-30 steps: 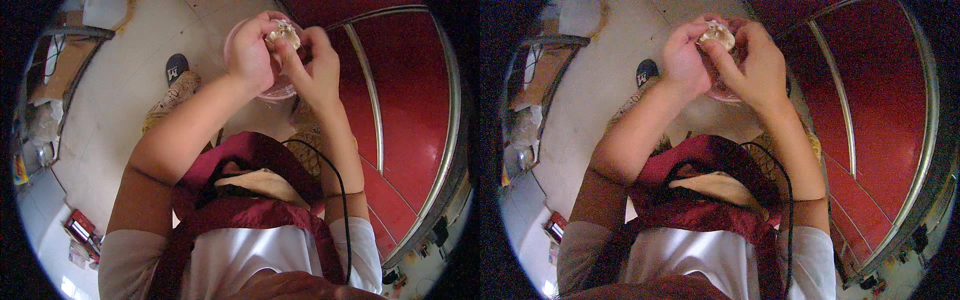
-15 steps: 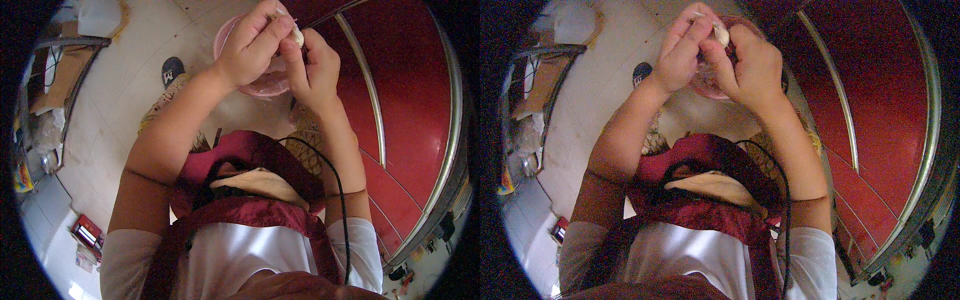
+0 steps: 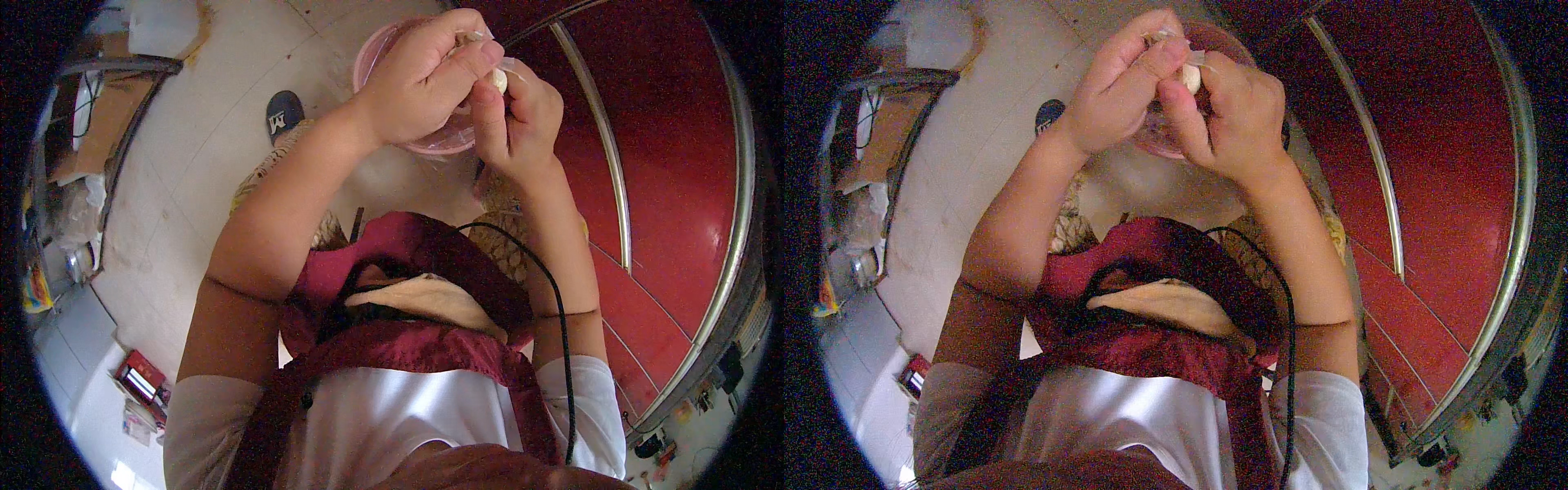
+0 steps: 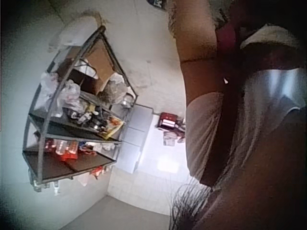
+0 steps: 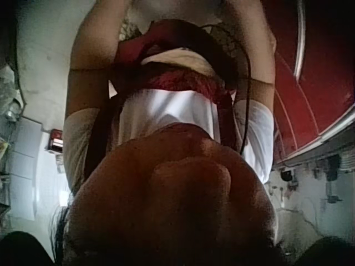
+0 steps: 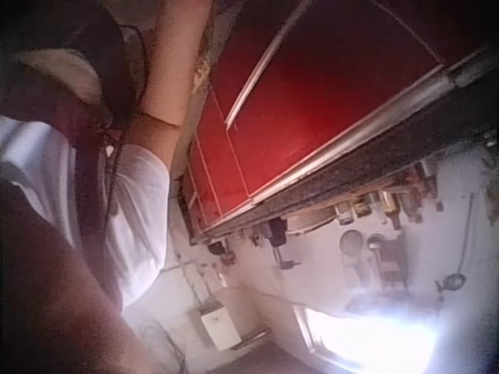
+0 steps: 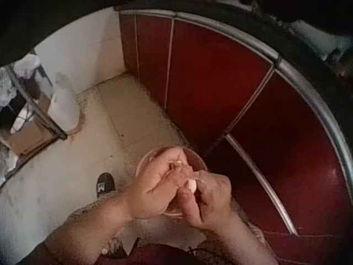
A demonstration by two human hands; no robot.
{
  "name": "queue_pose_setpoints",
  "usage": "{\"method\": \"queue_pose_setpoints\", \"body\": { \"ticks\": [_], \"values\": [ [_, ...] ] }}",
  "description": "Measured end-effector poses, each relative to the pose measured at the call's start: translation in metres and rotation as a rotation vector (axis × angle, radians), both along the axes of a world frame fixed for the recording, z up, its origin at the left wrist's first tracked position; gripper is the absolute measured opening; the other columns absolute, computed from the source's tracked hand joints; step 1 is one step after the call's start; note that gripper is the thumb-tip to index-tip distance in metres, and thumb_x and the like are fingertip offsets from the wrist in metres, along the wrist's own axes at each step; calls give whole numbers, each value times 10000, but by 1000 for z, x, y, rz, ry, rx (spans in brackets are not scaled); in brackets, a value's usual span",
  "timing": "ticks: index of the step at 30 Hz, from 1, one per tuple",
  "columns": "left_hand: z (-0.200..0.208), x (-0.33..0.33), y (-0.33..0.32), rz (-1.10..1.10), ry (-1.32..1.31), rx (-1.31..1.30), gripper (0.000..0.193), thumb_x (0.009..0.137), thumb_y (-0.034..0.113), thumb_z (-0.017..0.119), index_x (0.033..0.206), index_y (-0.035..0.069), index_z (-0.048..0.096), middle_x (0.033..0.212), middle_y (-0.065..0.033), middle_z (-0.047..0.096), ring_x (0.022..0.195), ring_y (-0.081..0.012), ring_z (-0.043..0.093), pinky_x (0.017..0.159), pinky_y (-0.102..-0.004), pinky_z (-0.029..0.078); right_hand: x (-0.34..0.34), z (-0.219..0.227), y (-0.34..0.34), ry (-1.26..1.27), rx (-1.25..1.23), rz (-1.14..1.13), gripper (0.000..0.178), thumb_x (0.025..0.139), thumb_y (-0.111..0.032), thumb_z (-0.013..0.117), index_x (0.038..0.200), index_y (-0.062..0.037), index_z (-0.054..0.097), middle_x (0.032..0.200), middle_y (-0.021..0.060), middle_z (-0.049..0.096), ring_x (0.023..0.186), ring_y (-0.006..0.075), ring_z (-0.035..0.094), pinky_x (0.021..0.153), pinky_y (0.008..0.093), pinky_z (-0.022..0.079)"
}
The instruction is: The person peels garlic cloves by hand, separating the papery skin from the cloves and dropping the peels into a small pink bowl. The person briefly adjusts a device on their chest before continuing to peel additional cloves.
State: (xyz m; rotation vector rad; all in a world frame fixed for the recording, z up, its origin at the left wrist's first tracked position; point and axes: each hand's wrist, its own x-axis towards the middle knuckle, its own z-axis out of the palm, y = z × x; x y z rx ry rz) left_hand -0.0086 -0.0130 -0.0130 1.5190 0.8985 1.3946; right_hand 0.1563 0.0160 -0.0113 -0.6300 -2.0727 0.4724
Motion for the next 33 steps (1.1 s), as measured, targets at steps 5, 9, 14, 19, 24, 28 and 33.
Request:
{"method": "queue_pose_setpoints", "body": {
  "ticks": [5, 9, 14, 19, 24, 28, 33],
  "values": [
    [5, 8, -13, 9, -183, -98, 250, 1047, 277, 594, 940, 51, 589, 833, 21, 604, 785, -54, 541, 707, -240, 465, 8, 1, 1, -124, -3, 32, 218, 890, -282, 705, 833, -86, 630, 697, 121, 619, 574, 340, 625, 516, 420, 489],
    [6, 6, -14, -58, -449, -289, 231, 1048, 249, 568, 926, 53, 581, 825, 11, 601, 775, -66, 542, 700, -254, 460, 7, 13, 4, -116, -77, 101, 223, 935, -290, 655, 891, -71, 655, 739, 132, 636, 636, 350, 642, 564, 420, 507],
    [8, -1, -16, -92, -511, -367, 184, 1043, 161, 525, 929, 30, 585, 921, -13, 612, 841, -98, 575, 759, -265, 465, 8, 10, 3, 120, -381, 175, 289, 1017, -305, 565, 1004, -34, 663, 840, 100, 659, 735, 216, 629, 682, 346, 513],
    [0, 10, -8, -57, -504, -138, 175, 1047, 97, 558, 1146, -16, 649, 1152, -57, 577, 1029, -123, 586, 900, -264, 483, 22, 7, 6, 344, -888, 377, 329, 1022, -330, 511, 1017, -31, 648, 930, 30, 624, 838, 159, 568, 756, 298, 485],
    [0, 9, -4, -145, -314, -3, 343, 1006, 52, 647, 1343, -10, 626, 1200, -59, 552, 1095, -143, 574, 936, -281, 494, 28, 12, 12, 504, -1235, 487, 385, 1025, -360, 528, 1139, -14, 651, 932, 14, 616, 825, 136, 571, 753, 281, 495],
    [-7, 14, -5, -155, -399, -49, 347, 996, 54, 666, 1336, -8, 630, 1200, -67, 557, 1092, -138, 575, 903, -279, 505, 37, 5, 25, 538, -1393, 722, 422, 1023, -375, 553, 1193, 0, 646, 966, 27, 643, 854, 132, 599, 772, 264, 513],
    [-6, 9, 0, -65, -237, 145, 267, 980, 46, 687, 1235, -24, 650, 1151, -96, 616, 995, -150, 616, 850, -289, 519, 28, 14, 13, 531, -1106, 531, 289, 1025, -266, 590, 1119, -5, 672, 1004, 49, 686, 887, 123, 631, 770, 243, 517]
  ]
}}
